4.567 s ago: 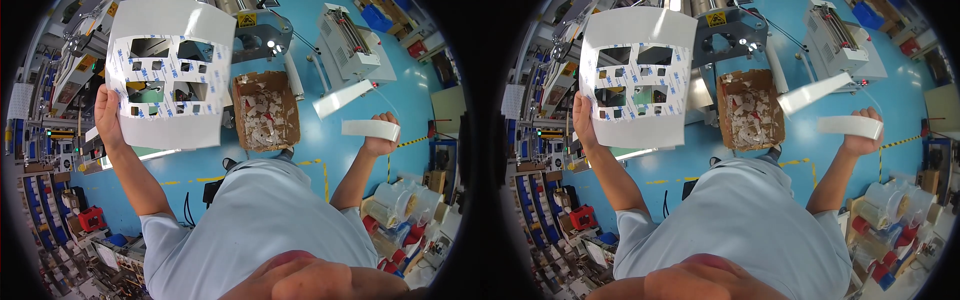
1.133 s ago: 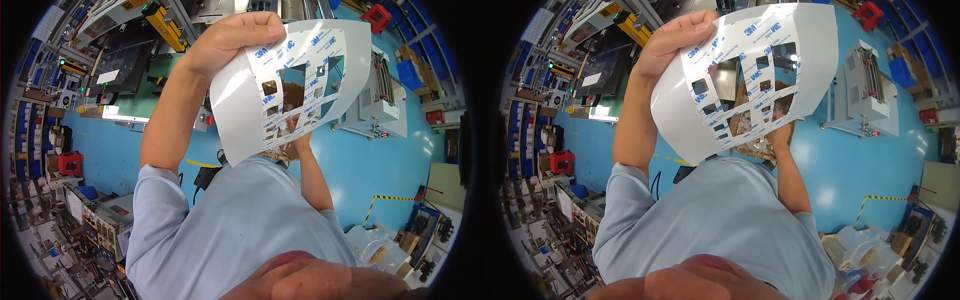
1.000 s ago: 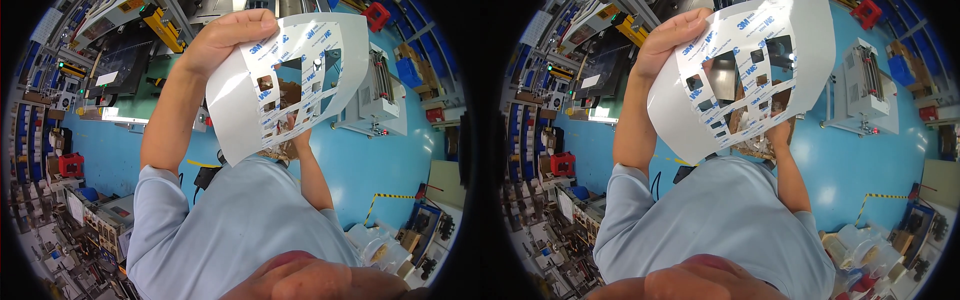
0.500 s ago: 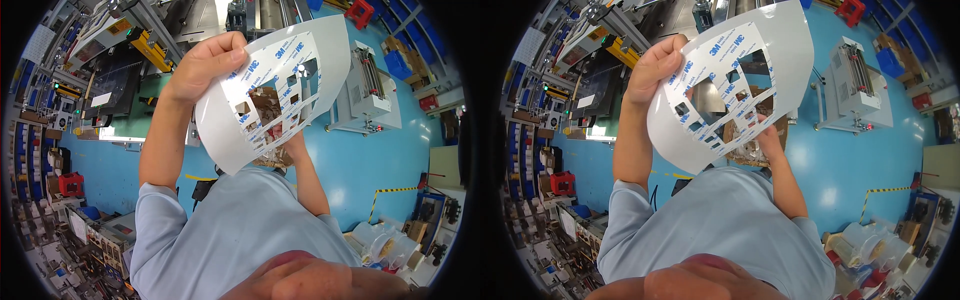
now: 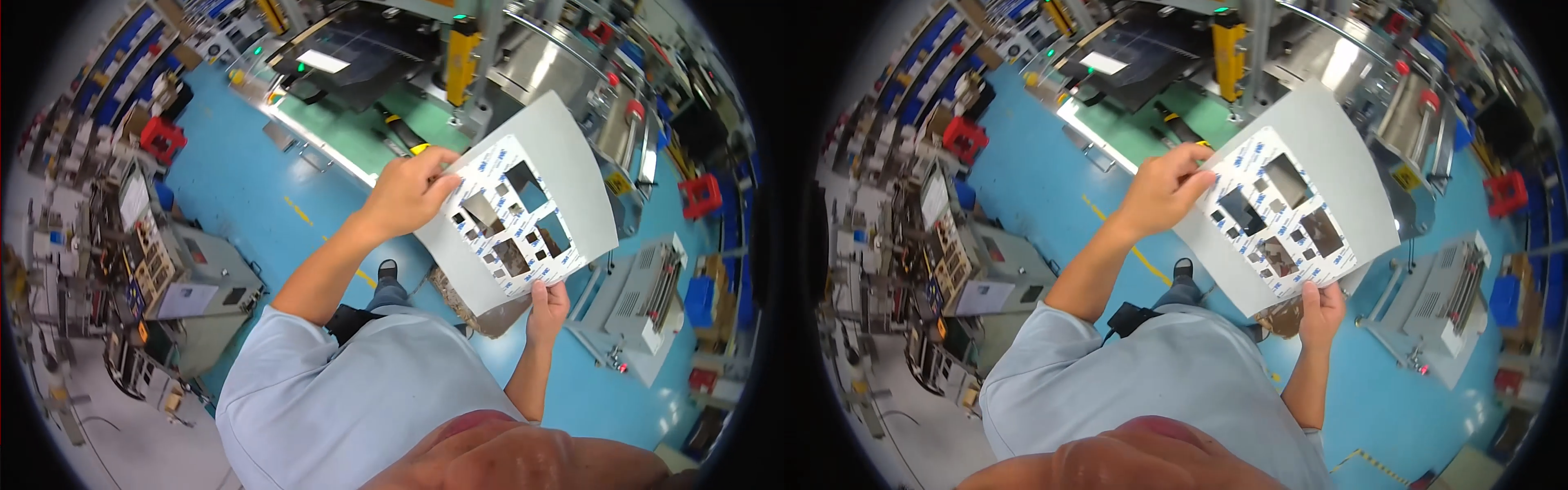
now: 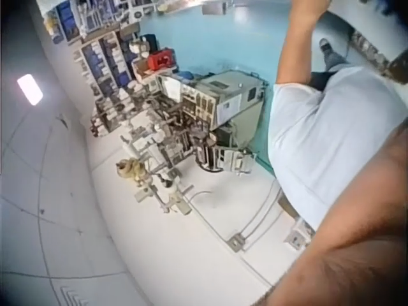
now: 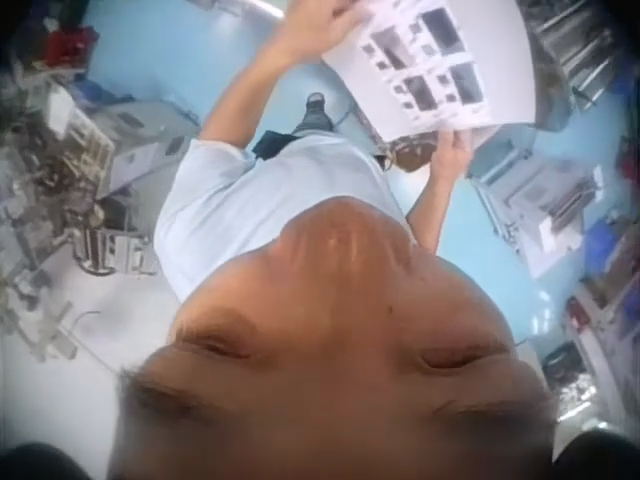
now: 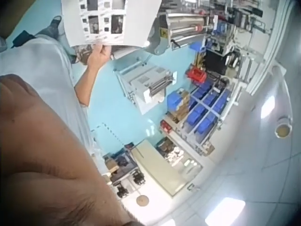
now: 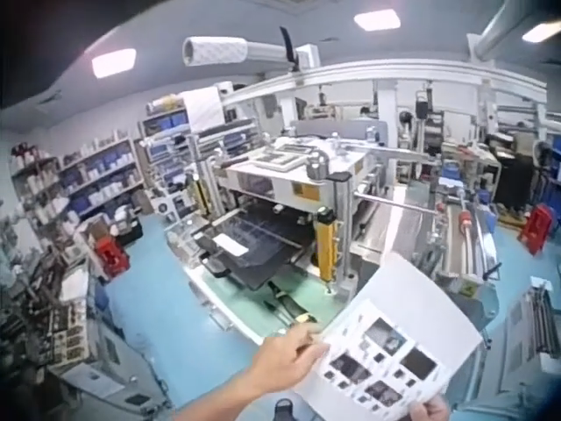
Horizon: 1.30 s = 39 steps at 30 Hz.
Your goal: Operate an industrial machine to press and cut adhesive sheets, then peel off the excess material and inspect the result.
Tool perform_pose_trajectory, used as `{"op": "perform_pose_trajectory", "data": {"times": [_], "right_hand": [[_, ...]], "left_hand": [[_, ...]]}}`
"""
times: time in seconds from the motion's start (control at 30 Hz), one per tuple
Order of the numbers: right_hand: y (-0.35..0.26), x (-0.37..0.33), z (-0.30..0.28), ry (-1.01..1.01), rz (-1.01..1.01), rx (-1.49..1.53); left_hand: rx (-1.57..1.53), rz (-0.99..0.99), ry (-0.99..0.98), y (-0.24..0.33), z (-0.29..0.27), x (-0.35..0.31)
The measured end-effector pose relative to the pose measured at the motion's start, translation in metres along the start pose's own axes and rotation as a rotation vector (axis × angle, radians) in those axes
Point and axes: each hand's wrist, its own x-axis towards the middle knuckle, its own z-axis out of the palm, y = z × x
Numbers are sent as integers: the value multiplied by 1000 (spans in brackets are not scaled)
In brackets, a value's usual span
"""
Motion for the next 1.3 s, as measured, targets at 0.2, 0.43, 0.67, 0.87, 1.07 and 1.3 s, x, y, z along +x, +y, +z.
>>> {"op": "perform_pose_trajectory", "data": {"times": [0.2, 0.43, 0.67, 0.87, 1.07, 1.3], "right_hand": [[-5, 47, 107, -238, 54, -234], [10, 66, 262, -500, 101, -293], [46, 134, 312, -293, -551, -1040], [70, 143, 325, -322, -330, -1364], [81, 142, 340, -83, -392, -1326], [93, 152, 350, -85, -312, -1344]], "left_hand": [[-187, -269, 44, -92, -88, -49], [-550, -311, 200, -195, -225, -95], [-628, -243, 493, -246, -337, -69], [-568, -318, 438, -278, -371, -4], [-611, -324, 243, -298, -363, 89], [-542, -366, 69, -314, -341, 165]]}}
